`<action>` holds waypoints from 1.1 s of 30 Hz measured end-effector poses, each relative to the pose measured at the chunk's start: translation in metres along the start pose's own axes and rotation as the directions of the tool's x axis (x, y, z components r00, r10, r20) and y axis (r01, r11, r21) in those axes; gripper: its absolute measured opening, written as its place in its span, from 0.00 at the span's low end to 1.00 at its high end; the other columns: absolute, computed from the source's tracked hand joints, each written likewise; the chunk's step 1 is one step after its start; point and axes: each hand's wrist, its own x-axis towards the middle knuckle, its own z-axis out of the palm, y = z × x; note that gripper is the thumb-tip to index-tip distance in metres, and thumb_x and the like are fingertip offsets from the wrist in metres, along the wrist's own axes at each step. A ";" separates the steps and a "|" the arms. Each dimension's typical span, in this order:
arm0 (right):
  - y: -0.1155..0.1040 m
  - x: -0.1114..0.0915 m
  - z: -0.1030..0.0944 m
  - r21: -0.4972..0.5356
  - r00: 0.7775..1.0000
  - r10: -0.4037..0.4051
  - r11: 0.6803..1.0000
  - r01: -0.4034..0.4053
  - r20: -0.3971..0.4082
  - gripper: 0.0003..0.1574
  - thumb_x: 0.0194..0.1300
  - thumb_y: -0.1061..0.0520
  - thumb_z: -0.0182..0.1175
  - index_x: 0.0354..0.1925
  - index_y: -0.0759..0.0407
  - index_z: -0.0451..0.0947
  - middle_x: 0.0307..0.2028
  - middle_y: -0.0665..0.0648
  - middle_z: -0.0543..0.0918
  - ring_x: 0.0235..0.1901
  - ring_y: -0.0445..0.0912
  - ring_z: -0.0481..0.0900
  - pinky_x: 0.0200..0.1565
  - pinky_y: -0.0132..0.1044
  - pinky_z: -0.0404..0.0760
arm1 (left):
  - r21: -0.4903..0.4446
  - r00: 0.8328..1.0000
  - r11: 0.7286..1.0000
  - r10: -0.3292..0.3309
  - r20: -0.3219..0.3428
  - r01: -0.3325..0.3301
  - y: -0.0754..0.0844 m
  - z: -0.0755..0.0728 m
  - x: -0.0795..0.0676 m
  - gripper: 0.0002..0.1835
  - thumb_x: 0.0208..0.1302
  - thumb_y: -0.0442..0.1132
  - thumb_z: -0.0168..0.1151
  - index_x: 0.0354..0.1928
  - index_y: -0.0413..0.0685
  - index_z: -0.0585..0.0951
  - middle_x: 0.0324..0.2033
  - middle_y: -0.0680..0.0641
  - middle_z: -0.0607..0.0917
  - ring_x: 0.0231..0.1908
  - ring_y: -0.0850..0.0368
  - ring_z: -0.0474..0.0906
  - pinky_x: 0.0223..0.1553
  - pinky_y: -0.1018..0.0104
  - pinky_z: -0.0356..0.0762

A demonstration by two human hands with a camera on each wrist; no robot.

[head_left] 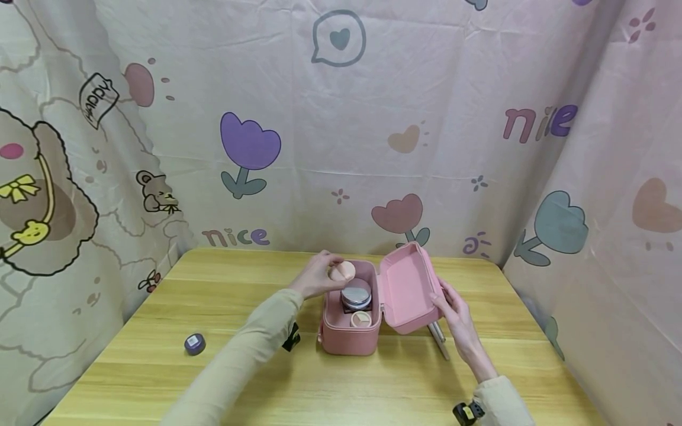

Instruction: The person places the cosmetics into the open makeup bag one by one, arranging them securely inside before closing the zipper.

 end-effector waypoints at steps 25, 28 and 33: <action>0.000 -0.001 0.000 -0.004 1.000 -0.001 1.000 0.001 0.000 0.36 0.77 0.54 0.49 0.77 0.63 0.55 0.71 0.71 0.67 0.52 0.25 0.75 0.53 0.16 0.73 | 0.106 0.991 0.993 -0.058 0.117 0.046 0.009 0.030 0.024 0.23 0.49 0.39 0.77 0.49 0.40 0.84 0.39 0.43 0.83 0.41 0.52 0.75 0.45 0.59 0.77; 0.000 -0.001 0.000 -0.005 1.000 0.001 1.000 -0.001 0.004 0.36 0.78 0.53 0.49 0.77 0.63 0.55 0.72 0.71 0.66 0.52 0.24 0.75 0.53 0.16 0.74 | 0.123 0.993 0.992 -0.039 0.114 0.025 0.007 0.035 0.026 0.21 0.49 0.39 0.77 0.46 0.40 0.85 0.35 0.44 0.83 0.39 0.53 0.75 0.43 0.60 0.76; 0.000 -0.001 0.000 -0.004 1.000 -0.001 1.000 0.001 0.001 0.36 0.77 0.54 0.49 0.77 0.63 0.55 0.71 0.71 0.66 0.52 0.24 0.75 0.54 0.16 0.73 | 0.138 0.994 0.990 -0.023 0.104 0.009 0.006 0.041 0.029 0.20 0.49 0.39 0.77 0.44 0.40 0.85 0.34 0.44 0.84 0.38 0.52 0.76 0.42 0.60 0.77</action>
